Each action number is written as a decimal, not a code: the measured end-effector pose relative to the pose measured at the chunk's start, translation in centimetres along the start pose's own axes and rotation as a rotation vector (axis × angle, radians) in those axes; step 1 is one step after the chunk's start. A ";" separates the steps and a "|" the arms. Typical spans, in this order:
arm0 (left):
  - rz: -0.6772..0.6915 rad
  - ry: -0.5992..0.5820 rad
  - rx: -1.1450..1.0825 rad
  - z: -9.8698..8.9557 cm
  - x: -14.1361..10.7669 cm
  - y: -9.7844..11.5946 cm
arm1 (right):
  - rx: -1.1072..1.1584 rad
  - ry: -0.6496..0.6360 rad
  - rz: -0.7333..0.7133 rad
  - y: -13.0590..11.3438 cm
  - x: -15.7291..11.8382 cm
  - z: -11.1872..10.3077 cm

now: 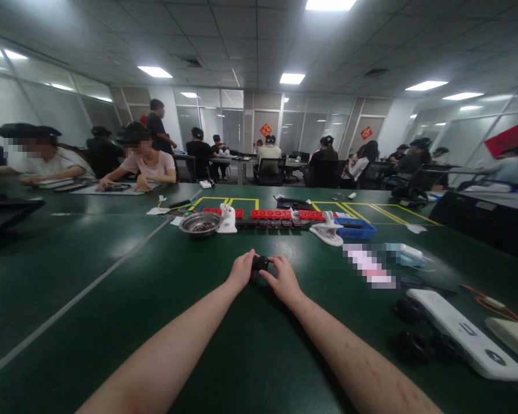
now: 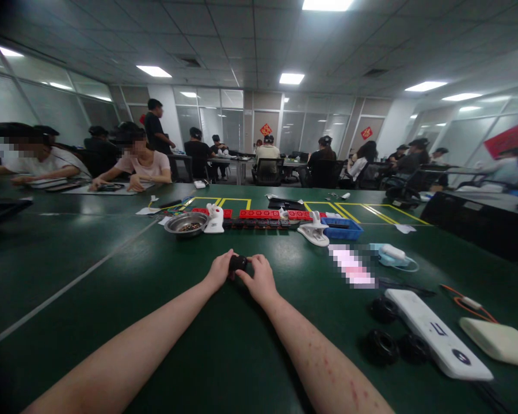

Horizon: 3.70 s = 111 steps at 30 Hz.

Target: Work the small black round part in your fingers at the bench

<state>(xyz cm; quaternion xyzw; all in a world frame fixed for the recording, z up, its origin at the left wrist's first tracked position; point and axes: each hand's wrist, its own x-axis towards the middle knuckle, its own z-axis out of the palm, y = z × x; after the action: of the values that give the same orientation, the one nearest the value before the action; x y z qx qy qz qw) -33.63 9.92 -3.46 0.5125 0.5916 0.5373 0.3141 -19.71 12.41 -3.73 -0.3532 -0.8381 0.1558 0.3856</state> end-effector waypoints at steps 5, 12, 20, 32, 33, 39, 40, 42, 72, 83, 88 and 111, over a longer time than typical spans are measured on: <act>0.000 -0.070 0.002 0.0 0.0 0.2 | 0.008 0.025 -0.081 -0.7 -0.3 -0.3; 0.065 -0.106 0.125 0.1 -0.3 0.5 | -0.037 0.026 -0.050 -0.5 -0.2 -0.3; 0.150 0.030 0.201 0.0 -0.9 1.2 | 0.034 0.139 0.017 -0.7 -0.4 -0.5; 0.139 0.001 0.109 0.1 -1.3 1.4 | 0.073 -0.057 0.051 0.3 0.0 -0.3; 0.093 -0.017 0.070 0.1 -1.2 1.3 | 0.091 -0.075 0.035 0.3 0.0 -0.4; -0.028 -0.044 -0.024 0.1 -0.1 0.3 | 0.079 -0.205 -0.034 0.3 0.0 -0.9; -0.030 -0.040 -0.028 0.1 0.1 0.2 | 0.074 -0.210 -0.029 0.4 0.0 -0.8; -0.019 -0.021 -0.025 0.1 0.1 0.2 | 0.118 -0.202 -0.019 0.7 0.2 -0.4; 0.065 -0.009 0.035 0.6 -0.9 1.0 | 0.029 0.069 0.203 0.4 0.2 -0.2; 0.251 -0.051 0.277 0.6 -1.3 1.1 | 0.025 0.070 0.189 1.1 0.5 -0.4; 0.061 -0.063 -0.025 0.4 -0.3 0.4 | 0.113 0.033 0.032 0.6 0.4 -0.2; 0.227 0.068 0.081 0.4 -0.7 0.6 | 0.462 0.033 0.191 0.7 0.3 0.9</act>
<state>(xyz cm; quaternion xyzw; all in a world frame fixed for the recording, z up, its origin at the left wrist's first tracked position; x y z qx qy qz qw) -32.92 9.35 -3.11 0.5699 0.5613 0.5621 0.2101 -20.18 13.12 -4.52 -0.3357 -0.7366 0.3733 0.4532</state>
